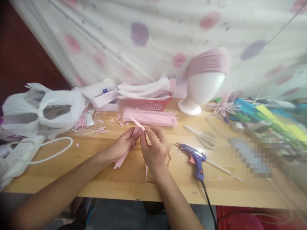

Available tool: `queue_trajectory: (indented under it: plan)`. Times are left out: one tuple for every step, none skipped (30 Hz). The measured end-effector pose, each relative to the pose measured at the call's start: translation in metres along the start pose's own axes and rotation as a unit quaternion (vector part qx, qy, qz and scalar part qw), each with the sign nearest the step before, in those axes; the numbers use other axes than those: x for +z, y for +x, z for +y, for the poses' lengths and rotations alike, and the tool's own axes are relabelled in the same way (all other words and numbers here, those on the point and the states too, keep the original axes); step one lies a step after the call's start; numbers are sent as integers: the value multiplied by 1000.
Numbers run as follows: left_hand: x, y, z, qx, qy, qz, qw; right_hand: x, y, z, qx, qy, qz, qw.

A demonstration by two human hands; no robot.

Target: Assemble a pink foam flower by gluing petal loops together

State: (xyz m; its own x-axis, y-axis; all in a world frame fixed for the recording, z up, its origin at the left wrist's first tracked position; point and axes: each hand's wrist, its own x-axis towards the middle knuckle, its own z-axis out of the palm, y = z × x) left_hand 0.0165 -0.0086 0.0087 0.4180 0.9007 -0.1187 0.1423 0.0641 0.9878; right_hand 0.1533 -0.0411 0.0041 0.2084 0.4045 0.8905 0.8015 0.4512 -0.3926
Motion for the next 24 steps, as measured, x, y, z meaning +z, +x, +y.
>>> queue_trajectory:
  plan:
    - [0,0,0,-3,-16,-3,1000,0,1,0,1,4,1,1000]
    - [1,1,0,-8,-34,-8,999,0,2,0,5,8,1,1000]
    - [1,1,-1,-15,-52,-13,998,0,3,0,13,13,-2,1000]
    - [1,1,0,-24,-69,-15,997,-1,4,1,25,17,-4,1000]
    - [1,1,0,-35,-84,-16,996,-1,4,1,38,23,-7,999]
    - [1,1,2,-48,-97,-15,994,-2,5,2,52,31,-11,998]
    - [1,1,3,-61,-110,-14,992,-2,5,3,65,40,-16,997]
    - [1,0,5,-73,-121,-12,990,-3,5,4,78,50,-20,996]
    - [0,0,7,-86,-133,-11,987,-3,5,5,90,60,-23,994]
    - [0,0,9,-99,-145,-10,984,-3,4,5,101,67,-25,992]
    - [-1,0,11,-111,-157,-12,981,-4,4,5,112,74,-28,991]
    - [-2,0,13,-121,-170,-13,978,-4,4,5,123,78,-30,989]
    - [-2,1,15,-130,-182,-16,974,-4,4,5,132,83,-32,987]
    - [-3,1,16,-137,-195,-20,971,-4,4,5,138,86,-36,986]
    - [-3,1,17,-141,-208,-22,968,-4,4,5,141,89,-42,985]
    - [-4,1,18,-144,-219,-25,965,-5,4,5,143,92,-48,984]
    - [-4,1,18,-145,-228,-29,962,-5,4,5,145,94,-54,983]
    - [-4,2,18,-145,-232,-33,961,-6,4,6,147,97,-59,983]
    - [-5,2,18,-142,-233,-37,961,-6,5,7,149,101,-65,982]
    - [-5,2,17,-137,-232,-43,962,-7,5,8,153,105,-68,980]
    - [-5,3,16,-133,-230,-49,963,-7,5,9,156,110,-70,979]
    - [-6,3,14,-129,-230,-55,963,-8,5,10,158,113,-71,978]
    - [-6,4,13,-126,-232,-61,963,-8,4,11,156,116,-73,978]
    - [-7,4,12,-123,-234,-67,962,-9,4,12,154,118,-75,978]
